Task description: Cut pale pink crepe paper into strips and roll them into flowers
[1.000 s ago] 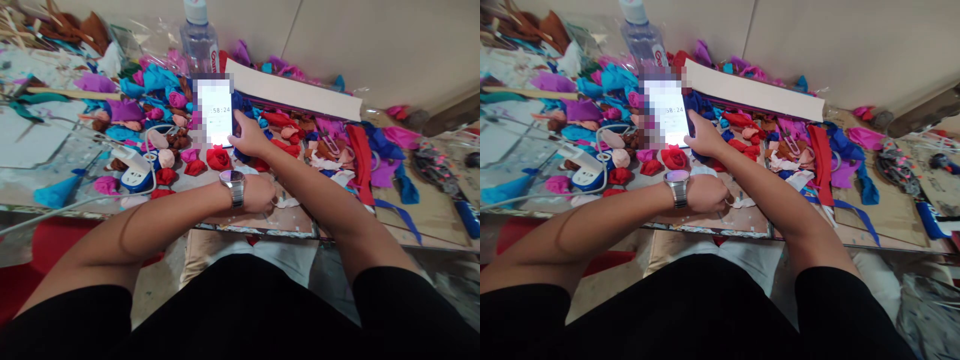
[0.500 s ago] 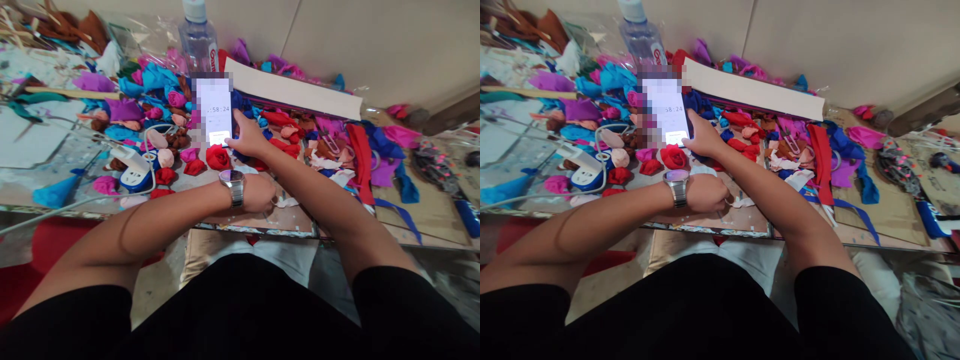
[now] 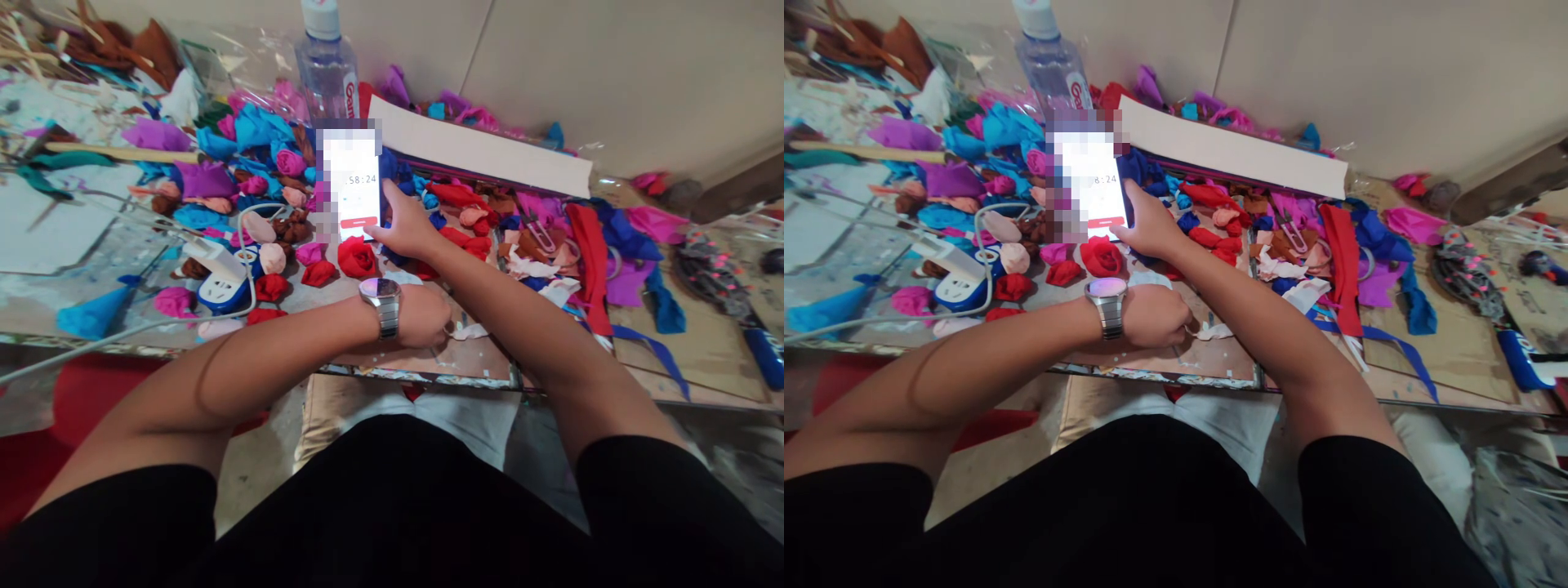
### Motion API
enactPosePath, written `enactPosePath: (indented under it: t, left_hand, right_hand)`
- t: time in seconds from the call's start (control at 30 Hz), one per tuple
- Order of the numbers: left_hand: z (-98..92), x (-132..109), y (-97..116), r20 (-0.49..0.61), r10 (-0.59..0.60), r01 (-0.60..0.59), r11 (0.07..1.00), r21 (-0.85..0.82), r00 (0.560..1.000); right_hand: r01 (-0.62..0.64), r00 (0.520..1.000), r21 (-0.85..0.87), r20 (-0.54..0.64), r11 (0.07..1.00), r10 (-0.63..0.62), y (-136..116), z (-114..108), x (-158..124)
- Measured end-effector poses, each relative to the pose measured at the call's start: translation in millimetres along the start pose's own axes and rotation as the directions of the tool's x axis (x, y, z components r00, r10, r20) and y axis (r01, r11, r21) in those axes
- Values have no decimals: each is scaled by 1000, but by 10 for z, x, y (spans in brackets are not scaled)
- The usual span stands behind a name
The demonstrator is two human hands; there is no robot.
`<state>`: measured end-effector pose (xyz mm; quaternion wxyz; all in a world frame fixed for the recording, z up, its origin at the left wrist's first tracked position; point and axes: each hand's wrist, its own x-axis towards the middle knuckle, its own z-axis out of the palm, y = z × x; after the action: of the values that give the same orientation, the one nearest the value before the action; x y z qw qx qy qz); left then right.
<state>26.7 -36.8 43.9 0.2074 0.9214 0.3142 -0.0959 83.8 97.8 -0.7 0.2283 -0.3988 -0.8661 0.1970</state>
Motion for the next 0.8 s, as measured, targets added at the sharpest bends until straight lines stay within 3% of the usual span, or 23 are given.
enactPosePath:
  t: [0.57, 0.67, 0.8]
  left_hand:
    - [28, 13, -23, -20, 14, -15, 1000, -21, 1000]
    - [36, 26, -47, -20, 12, -13, 1000, -24, 1000]
    - [-9, 35, -72, -26, -11, 11, 1000, -15, 1000]
  right_hand:
    - [6, 1000, -11, -20, 1000, -6, -58, -65, -40]
    - [0, 997, -24, -73, 1000, -2, -85, -201, -102]
    - [13, 989, -23, -145, 1000, -16, -99, -543, -374]
